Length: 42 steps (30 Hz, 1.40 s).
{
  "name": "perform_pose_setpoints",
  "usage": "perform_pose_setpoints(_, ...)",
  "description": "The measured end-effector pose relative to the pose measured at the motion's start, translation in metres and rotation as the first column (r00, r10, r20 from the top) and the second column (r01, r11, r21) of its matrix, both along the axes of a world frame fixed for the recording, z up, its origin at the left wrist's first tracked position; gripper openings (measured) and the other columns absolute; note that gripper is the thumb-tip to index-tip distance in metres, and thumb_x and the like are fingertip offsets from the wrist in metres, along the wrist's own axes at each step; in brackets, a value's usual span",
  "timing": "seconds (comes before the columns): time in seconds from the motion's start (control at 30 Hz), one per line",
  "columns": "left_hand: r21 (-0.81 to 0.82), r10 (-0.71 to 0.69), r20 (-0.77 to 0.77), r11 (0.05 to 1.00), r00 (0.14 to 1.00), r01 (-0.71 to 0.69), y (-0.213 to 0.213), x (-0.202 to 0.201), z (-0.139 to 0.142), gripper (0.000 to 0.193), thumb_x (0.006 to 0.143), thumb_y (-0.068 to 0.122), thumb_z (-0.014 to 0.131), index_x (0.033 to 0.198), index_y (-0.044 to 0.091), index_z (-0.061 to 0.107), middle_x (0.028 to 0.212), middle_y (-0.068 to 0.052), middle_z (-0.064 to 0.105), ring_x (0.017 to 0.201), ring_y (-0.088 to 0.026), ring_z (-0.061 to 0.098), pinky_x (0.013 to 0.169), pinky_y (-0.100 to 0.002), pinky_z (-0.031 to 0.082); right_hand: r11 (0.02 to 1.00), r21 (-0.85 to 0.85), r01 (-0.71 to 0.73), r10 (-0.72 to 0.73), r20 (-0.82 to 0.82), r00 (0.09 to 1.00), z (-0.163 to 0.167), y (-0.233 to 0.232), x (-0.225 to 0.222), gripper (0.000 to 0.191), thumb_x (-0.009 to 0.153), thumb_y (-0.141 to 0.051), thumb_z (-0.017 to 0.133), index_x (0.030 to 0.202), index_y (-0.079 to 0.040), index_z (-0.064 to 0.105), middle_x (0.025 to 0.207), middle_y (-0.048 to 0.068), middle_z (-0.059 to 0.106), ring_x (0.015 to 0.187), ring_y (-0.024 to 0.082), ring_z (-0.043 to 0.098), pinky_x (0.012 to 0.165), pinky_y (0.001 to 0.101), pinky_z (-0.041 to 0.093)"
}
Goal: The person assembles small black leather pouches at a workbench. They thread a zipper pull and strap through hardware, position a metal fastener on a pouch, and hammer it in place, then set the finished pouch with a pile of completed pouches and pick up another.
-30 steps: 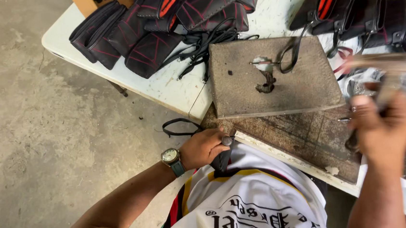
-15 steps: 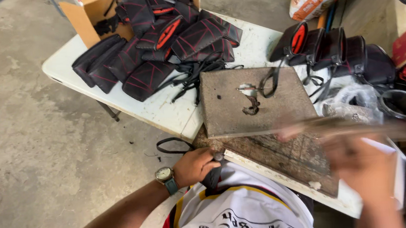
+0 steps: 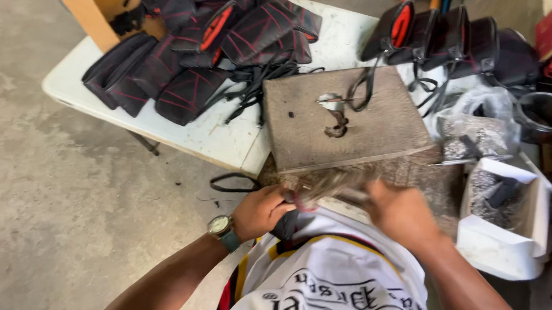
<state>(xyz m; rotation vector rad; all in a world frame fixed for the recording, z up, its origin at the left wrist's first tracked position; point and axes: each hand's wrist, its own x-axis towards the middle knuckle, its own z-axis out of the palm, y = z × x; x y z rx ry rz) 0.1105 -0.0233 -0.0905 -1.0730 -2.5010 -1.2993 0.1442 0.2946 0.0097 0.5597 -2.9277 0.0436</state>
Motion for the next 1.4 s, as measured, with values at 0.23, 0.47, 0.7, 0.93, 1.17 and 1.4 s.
perform_pose_setpoints(0.23, 0.004, 0.067, 0.061, 0.998, 0.996, -0.067, 0.006, -0.005, -0.006, 0.023, 0.098, 0.026, 0.066, 0.11, 0.006, 0.064, 0.103, -0.012, 0.071, 0.091, -0.035, 0.069, 0.076, -0.043, 0.055, 0.972, -0.144, 0.183, -0.207, -0.168, 0.964, 0.018, 0.052, -0.006, 0.034, 0.094, -0.026, 0.069, 0.126, -0.017, 0.069, 0.093, 0.009, 0.069, 0.072, 0.035, 0.069, 0.06, 0.0458, 0.054)
perform_pose_setpoints(0.47, 0.337, 0.194, 0.28, 0.897, 0.94, -0.286, 0.012, -0.004, 0.01, 0.022, 0.105, 0.025, 0.057, 0.109, 0.004, 0.059, 0.093, -0.009, 0.076, 0.081, -0.02, 0.073, 0.074, -0.032, 0.057, 0.99, -0.099, 0.101, -0.121, -0.216, 0.969, -0.006, 0.055, -0.008, 0.035, 0.088, -0.025, 0.074, 0.122, -0.02, 0.073, 0.098, 0.006, 0.067, 0.088, 0.031, 0.065, 0.08, 0.0436, 0.054)
perform_pose_setpoints(0.7, 0.368, 0.205, 0.306, 0.875, 0.93, -0.314, 0.013, -0.008, 0.011, 0.025, 0.106, 0.028, 0.057, 0.109, 0.003, 0.057, 0.093, -0.008, 0.077, 0.084, -0.014, 0.074, 0.075, -0.03, 0.058, 0.828, -0.558, -0.061, 0.157, 0.126, 0.98, -0.003, -0.021, 0.001, 0.047, 0.078, -0.029, 0.081, 0.12, -0.015, 0.067, 0.11, 0.006, 0.066, 0.093, 0.023, 0.069, 0.077, 0.0387, 0.058)
perform_pose_setpoints(0.93, 0.442, 0.198, 0.309, 0.836, 0.93, -0.325, 0.015, -0.009, 0.008, 0.027, 0.106, 0.028, 0.059, 0.108, 0.001, 0.058, 0.091, -0.009, 0.075, 0.086, -0.015, 0.072, 0.076, -0.03, 0.057, 0.701, -0.355, -0.619, 0.661, -0.006, 0.751, -0.039, -0.102, -0.019, 0.042, 0.075, -0.034, 0.077, 0.111, -0.012, 0.071, 0.105, 0.01, 0.059, 0.077, 0.028, 0.068, 0.055, 0.0386, 0.055)
perform_pose_setpoints(1.17, 0.298, 0.077, 0.505, 0.919, 0.86, -0.257, 0.017, -0.034, 0.048, 0.026, 0.099, 0.027, 0.066, 0.098, 0.001, 0.063, 0.078, -0.008, 0.068, 0.072, -0.016, 0.067, 0.067, -0.034, 0.058, 0.646, -0.451, -0.616, 0.666, -0.063, 0.744, -0.039, -0.083, -0.002, 0.028, 0.085, -0.012, 0.072, 0.111, -0.002, 0.069, 0.087, 0.009, 0.056, 0.071, 0.025, 0.063, 0.058, 0.0382, 0.053)
perform_pose_setpoints(1.4, -0.372, 0.161, 0.003, 0.916, 0.987, -0.148, 0.054, -0.129, 0.092, 0.027, 0.093, 0.03, 0.071, 0.087, 0.004, 0.065, 0.069, -0.017, 0.067, 0.065, -0.037, 0.066, 0.059, -0.05, 0.05, 0.573, -0.788, -0.226, 0.277, -0.074, 0.958, 0.017, 0.017, 0.05, 0.036, 0.075, -0.016, 0.086, 0.106, -0.003, 0.074, 0.092, 0.007, 0.07, 0.08, 0.02, 0.07, 0.069, 0.0315, 0.055)
